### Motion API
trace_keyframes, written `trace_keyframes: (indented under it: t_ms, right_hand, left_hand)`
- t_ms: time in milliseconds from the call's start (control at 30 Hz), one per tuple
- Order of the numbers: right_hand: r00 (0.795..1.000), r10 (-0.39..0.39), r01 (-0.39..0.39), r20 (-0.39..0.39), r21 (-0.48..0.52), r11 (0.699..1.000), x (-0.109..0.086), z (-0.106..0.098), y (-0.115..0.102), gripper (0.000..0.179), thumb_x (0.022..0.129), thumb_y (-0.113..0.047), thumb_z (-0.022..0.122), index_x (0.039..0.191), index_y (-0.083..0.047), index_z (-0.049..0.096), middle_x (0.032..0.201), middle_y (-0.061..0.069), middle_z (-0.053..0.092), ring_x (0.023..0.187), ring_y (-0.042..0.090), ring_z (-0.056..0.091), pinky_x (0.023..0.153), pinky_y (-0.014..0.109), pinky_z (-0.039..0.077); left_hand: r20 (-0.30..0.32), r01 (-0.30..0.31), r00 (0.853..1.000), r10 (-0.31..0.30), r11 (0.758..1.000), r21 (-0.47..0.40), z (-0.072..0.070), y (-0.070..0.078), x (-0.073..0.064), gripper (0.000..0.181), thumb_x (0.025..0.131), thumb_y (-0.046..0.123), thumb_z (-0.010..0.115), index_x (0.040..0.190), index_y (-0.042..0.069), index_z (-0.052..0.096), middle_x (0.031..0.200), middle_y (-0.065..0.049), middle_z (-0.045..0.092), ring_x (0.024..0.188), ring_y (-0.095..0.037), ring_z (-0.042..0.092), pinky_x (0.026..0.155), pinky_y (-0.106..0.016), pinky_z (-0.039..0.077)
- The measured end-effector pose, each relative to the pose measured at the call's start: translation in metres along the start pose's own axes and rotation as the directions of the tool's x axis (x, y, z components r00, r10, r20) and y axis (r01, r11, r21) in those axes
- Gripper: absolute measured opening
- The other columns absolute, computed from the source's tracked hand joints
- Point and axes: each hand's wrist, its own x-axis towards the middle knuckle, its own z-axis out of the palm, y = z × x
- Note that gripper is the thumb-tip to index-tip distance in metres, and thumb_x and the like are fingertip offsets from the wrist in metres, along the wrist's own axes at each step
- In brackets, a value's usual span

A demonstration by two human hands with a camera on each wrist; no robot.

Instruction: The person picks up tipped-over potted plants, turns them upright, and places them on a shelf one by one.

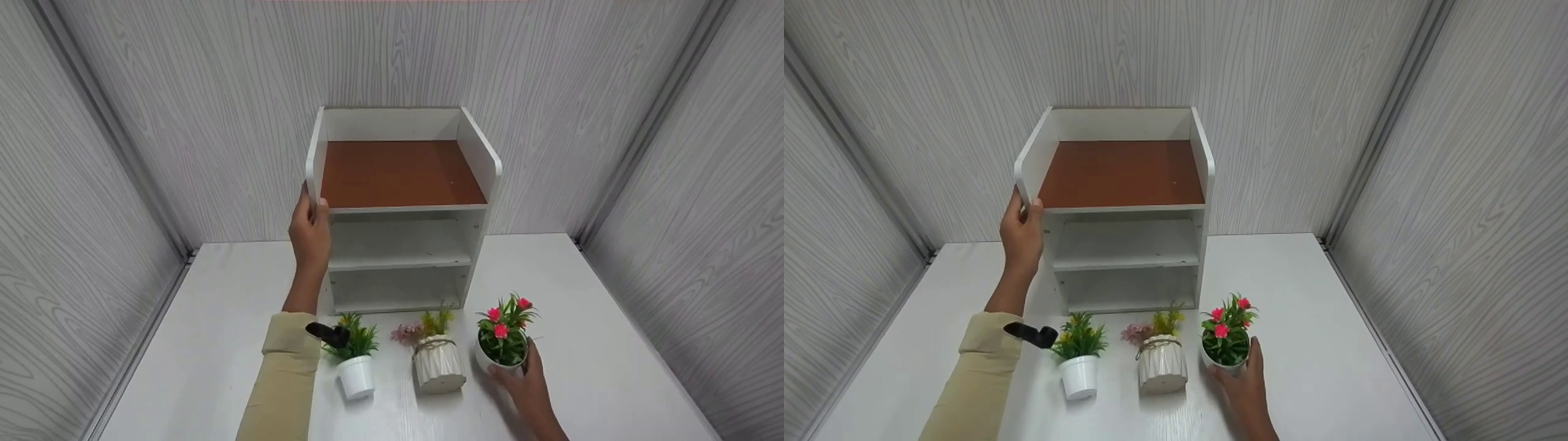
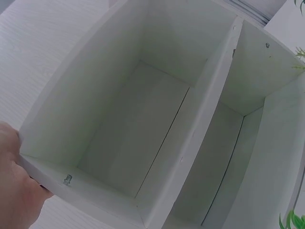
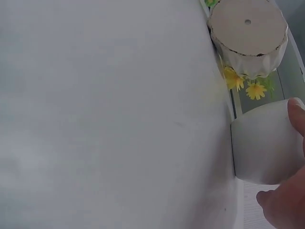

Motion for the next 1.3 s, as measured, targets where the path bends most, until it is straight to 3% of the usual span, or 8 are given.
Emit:
trace_keyframes:
  t_ms: [133,633,767,900,1000,1167,1300]
  right_hand:
    - [0.998,0.050,-0.050,0.029,-0.003,0.999,-0.001,-0.002,-0.001,0.119,0.082,-0.043,0.084,0.163,-0.011,0.003,0.166,0.020,0.015,0.153,0.042,0.015,0.122,0.056,0.020]
    - [0.994,0.105,-0.104,-0.024,0.026,0.994,-0.005,0.000,-0.005,0.123,0.076,-0.053,0.085,0.163,-0.012,0.008,0.167,0.018,0.017,0.154,0.039,0.017,0.122,0.055,0.022]
    - [0.994,0.103,-0.102,-0.030,0.031,0.994,-0.006,-0.001,-0.007,0.123,0.075,-0.054,0.085,0.163,-0.013,0.009,0.167,0.018,0.016,0.154,0.039,0.017,0.121,0.055,0.024]
    - [0.995,0.093,-0.091,-0.040,0.046,0.995,-0.007,-0.001,-0.011,0.122,0.075,-0.055,0.085,0.163,-0.014,0.011,0.167,0.016,0.018,0.154,0.037,0.019,0.121,0.052,0.026]
    - [0.995,0.084,-0.081,-0.058,0.052,0.995,-0.009,-0.001,-0.018,0.122,0.075,-0.053,0.085,0.163,-0.014,0.011,0.168,0.016,0.018,0.154,0.035,0.020,0.121,0.051,0.026]
    - [0.995,0.055,-0.050,-0.083,0.062,0.997,-0.014,-0.001,-0.040,0.115,0.082,-0.044,0.084,0.164,-0.016,0.008,0.169,0.014,0.014,0.154,0.035,0.020,0.121,0.050,0.026]
    - [0.996,0.009,-0.003,-0.092,0.062,0.998,-0.017,0.001,-0.062,0.116,0.081,-0.047,0.083,0.164,-0.017,0.009,0.169,0.012,0.015,0.153,0.036,0.022,0.119,0.048,0.030]
  left_hand:
    - [0.006,0.001,1.000,-0.001,1.000,0.004,-0.001,-0.001,0.000,0.056,0.108,0.034,0.047,0.160,0.021,0.029,0.157,-0.006,0.043,0.143,-0.019,0.043,0.113,-0.043,0.042]
    - [0.030,-0.058,0.998,0.059,0.997,-0.059,0.001,-0.007,0.000,0.055,0.108,0.035,0.047,0.159,0.022,0.031,0.157,-0.002,0.043,0.145,-0.017,0.041,0.115,-0.041,0.040]
    - [0.014,-0.033,0.999,0.034,0.998,-0.061,-0.002,0.005,-0.004,0.054,0.108,0.028,0.048,0.159,0.017,0.032,0.157,-0.007,0.044,0.144,-0.022,0.042,0.115,-0.045,0.039]
    - [0.000,-0.032,0.999,0.032,0.998,-0.046,-0.004,0.005,-0.005,0.054,0.108,0.032,0.049,0.158,0.020,0.035,0.155,-0.005,0.046,0.142,-0.018,0.045,0.113,-0.045,0.041]
    - [-0.011,-0.046,0.999,0.046,0.999,-0.026,-0.002,-0.006,-0.002,0.055,0.106,0.040,0.050,0.157,0.024,0.037,0.153,0.000,0.049,0.138,-0.013,0.048,0.110,-0.042,0.045]
    - [-0.019,-0.048,0.999,0.048,0.999,-0.009,-0.002,-0.006,-0.003,0.054,0.107,0.039,0.049,0.157,0.022,0.037,0.153,-0.001,0.050,0.137,-0.013,0.049,0.108,-0.040,0.047]
    - [-0.028,-0.045,0.999,0.045,0.999,-0.002,-0.004,-0.007,-0.003,0.053,0.107,0.037,0.049,0.157,0.022,0.038,0.152,-0.002,0.051,0.136,-0.013,0.051,0.107,-0.041,0.048]
